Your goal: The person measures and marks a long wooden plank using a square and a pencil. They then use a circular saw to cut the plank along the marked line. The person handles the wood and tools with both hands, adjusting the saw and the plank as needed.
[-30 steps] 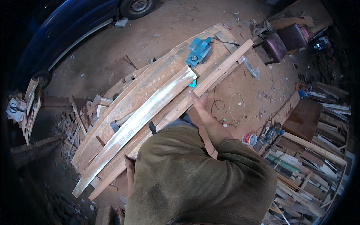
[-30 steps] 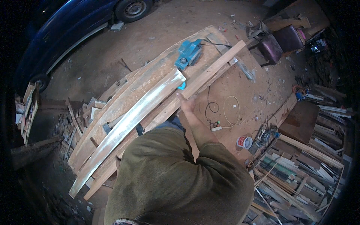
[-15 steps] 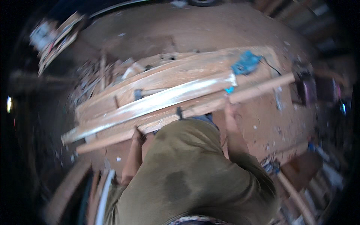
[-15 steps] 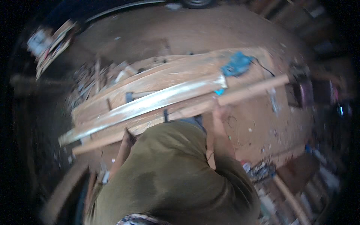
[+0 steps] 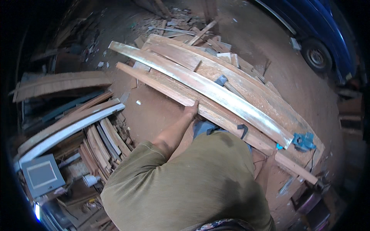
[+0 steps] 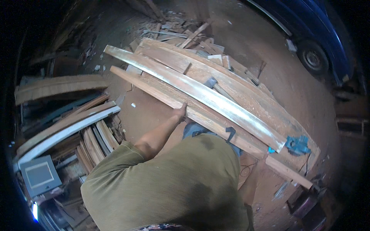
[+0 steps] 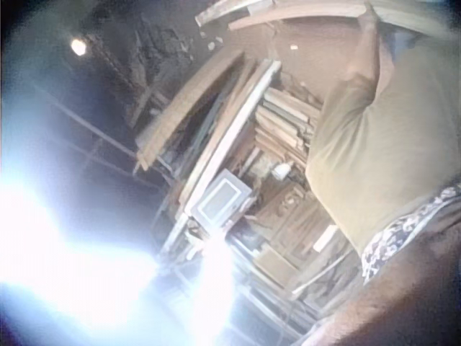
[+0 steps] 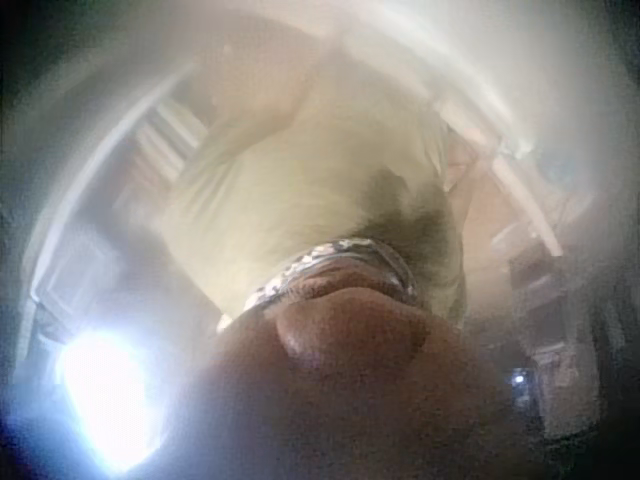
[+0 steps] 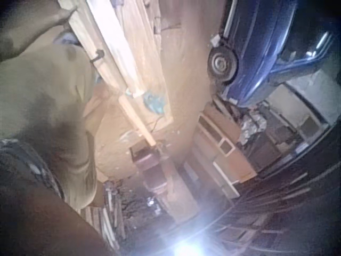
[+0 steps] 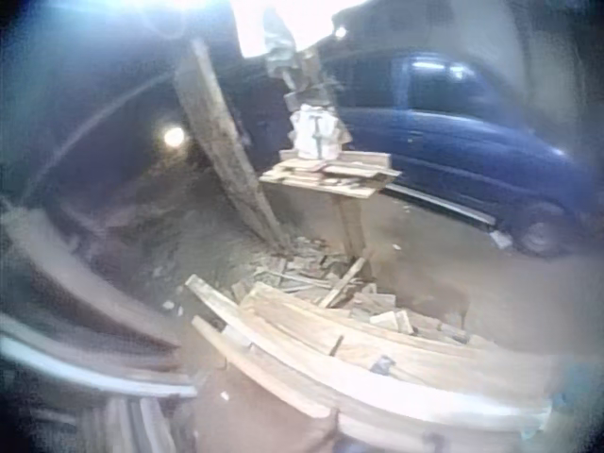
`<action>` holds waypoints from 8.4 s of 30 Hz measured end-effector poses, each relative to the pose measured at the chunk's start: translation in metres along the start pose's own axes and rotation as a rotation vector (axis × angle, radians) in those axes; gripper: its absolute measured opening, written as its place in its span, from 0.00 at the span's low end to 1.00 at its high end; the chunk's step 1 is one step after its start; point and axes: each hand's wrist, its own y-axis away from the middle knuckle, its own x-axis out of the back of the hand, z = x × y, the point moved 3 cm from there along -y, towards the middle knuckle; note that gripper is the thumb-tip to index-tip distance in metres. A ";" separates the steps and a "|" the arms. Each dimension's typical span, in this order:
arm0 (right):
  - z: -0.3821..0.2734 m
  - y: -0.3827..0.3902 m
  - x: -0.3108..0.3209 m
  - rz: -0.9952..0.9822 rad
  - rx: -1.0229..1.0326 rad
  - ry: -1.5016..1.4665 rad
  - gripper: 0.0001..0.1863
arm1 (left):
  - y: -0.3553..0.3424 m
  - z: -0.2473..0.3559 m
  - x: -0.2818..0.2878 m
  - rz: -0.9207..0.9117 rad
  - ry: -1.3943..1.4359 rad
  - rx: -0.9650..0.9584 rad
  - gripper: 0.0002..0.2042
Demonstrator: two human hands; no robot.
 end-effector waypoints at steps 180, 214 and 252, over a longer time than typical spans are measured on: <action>-0.251 0.609 -0.196 -0.821 1.744 1.388 0.51 | -0.051 0.028 0.239 -0.421 1.726 0.252 0.45; -0.138 0.167 0.021 -0.873 1.174 1.472 0.69 | 0.017 0.001 0.105 -0.271 1.224 0.101 0.50; -0.149 0.252 -0.296 -0.806 1.279 1.730 0.74 | -0.033 0.037 0.120 0.366 0.330 -0.331 0.35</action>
